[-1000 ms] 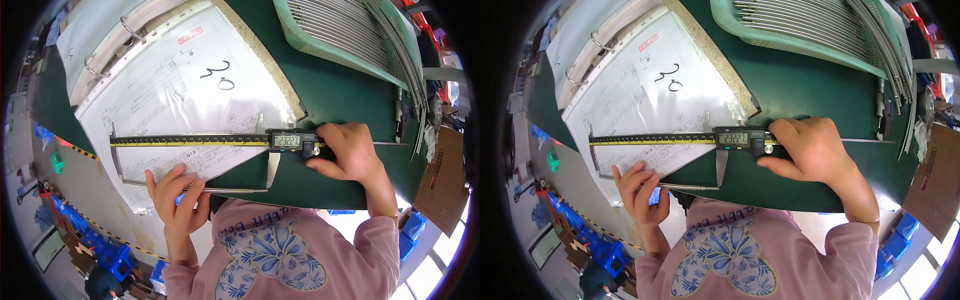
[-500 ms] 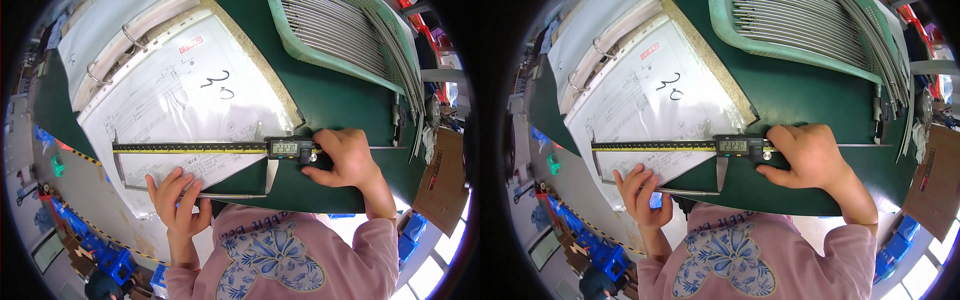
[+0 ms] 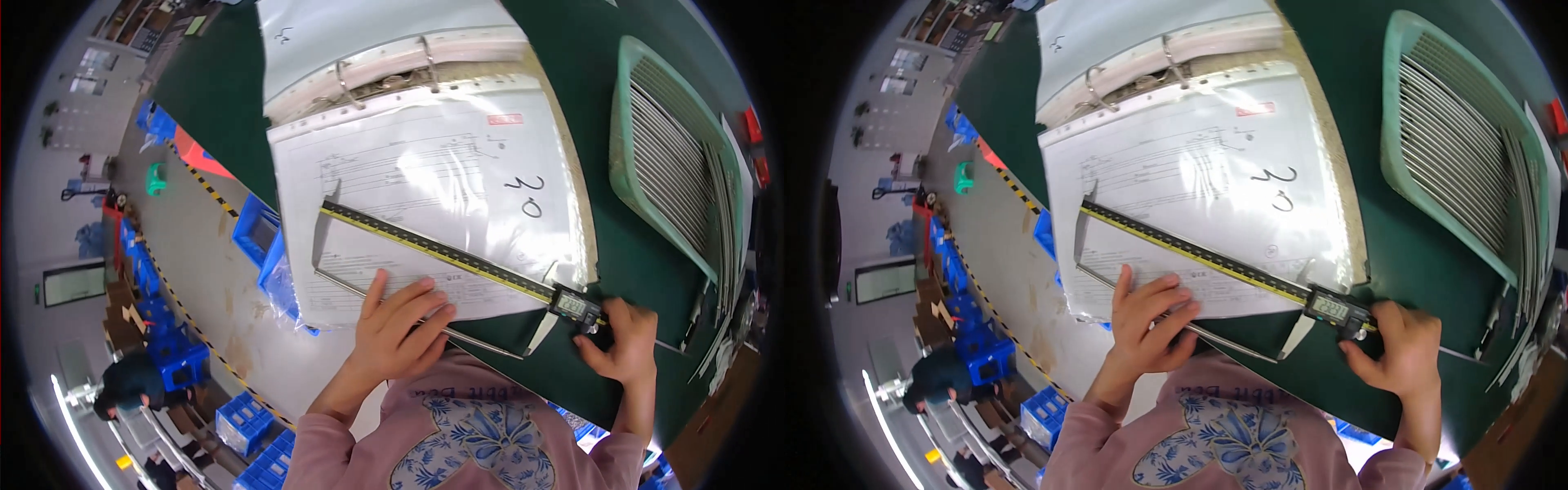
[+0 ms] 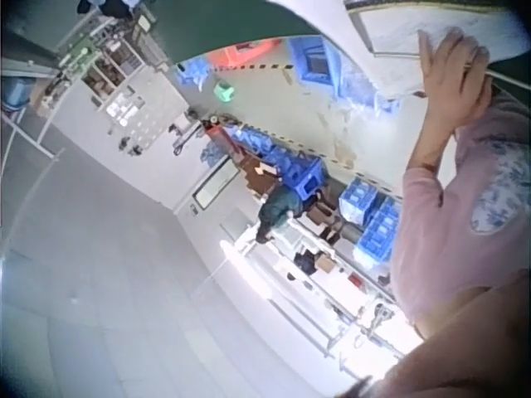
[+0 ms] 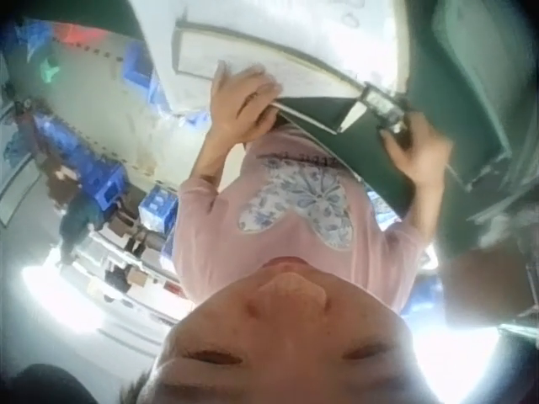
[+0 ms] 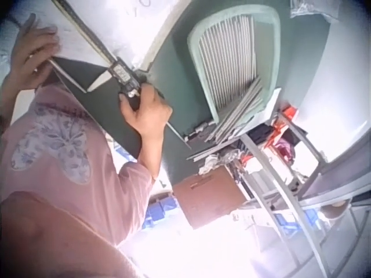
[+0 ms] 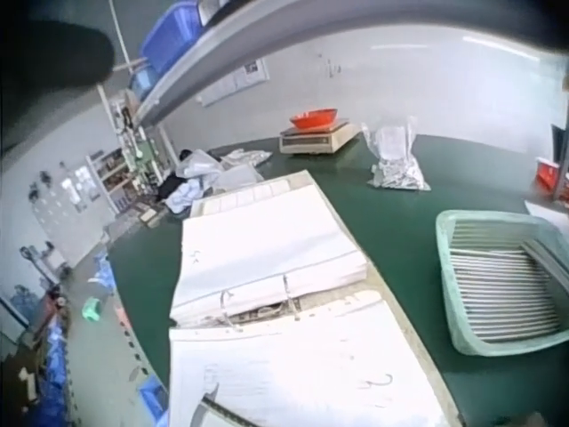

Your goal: Measuring the length of metal rods using a digital caliper and comparing the measurements with a technical drawing in a binder.

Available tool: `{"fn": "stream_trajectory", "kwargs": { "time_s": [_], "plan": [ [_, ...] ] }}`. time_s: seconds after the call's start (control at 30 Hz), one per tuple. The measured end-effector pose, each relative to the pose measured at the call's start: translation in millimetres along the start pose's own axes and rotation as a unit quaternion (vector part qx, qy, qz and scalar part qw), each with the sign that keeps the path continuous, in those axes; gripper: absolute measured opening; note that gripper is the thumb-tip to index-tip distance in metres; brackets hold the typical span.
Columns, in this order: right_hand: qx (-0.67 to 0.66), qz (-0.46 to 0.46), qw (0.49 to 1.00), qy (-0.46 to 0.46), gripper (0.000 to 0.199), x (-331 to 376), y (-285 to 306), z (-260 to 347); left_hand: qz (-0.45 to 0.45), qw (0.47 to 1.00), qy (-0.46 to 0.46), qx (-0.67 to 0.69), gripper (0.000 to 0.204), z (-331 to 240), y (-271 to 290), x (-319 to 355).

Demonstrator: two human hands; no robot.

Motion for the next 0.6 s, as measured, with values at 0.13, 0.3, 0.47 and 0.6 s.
{"fn": "stream_trajectory", "kwargs": {
  "time_s": [0.13, 0.3, 0.47, 0.6],
  "plan": [
    [-0.001, 0.001, 1.000, -0.013, 0.036, -1.3, -0.9, -3.8, -0.009, 1.000, 0.006, -0.001, 0.028, -1.2, 0.7, 1.7],
    [0.013, -0.001, 1.000, -0.005, 0.035, -5.0, 0.8, -2.1, -0.016, 1.000, -0.001, -0.006, 0.028, -0.3, 0.6, -1.1],
    [0.005, 0.004, 1.000, 0.000, 0.035, -5.5, 1.4, -2.3, -0.022, 1.000, -0.010, -0.015, 0.027, -0.8, -0.1, -1.8],
    [0.002, 0.000, 1.000, -0.002, 0.034, -4.7, 1.4, -1.7, -0.023, 0.999, -0.019, -0.023, 0.027, -1.8, -0.2, -1.6]
  ]
}}
Point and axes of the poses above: each hand's wrist, its own x-axis away from the middle knuckle, its own y-axis out of the back of the hand, z = x × y, the point moved 9 cm from there along -x, towards the middle knuckle, and after that the axes turned 11 degrees about -x, right-handed, at the moved point
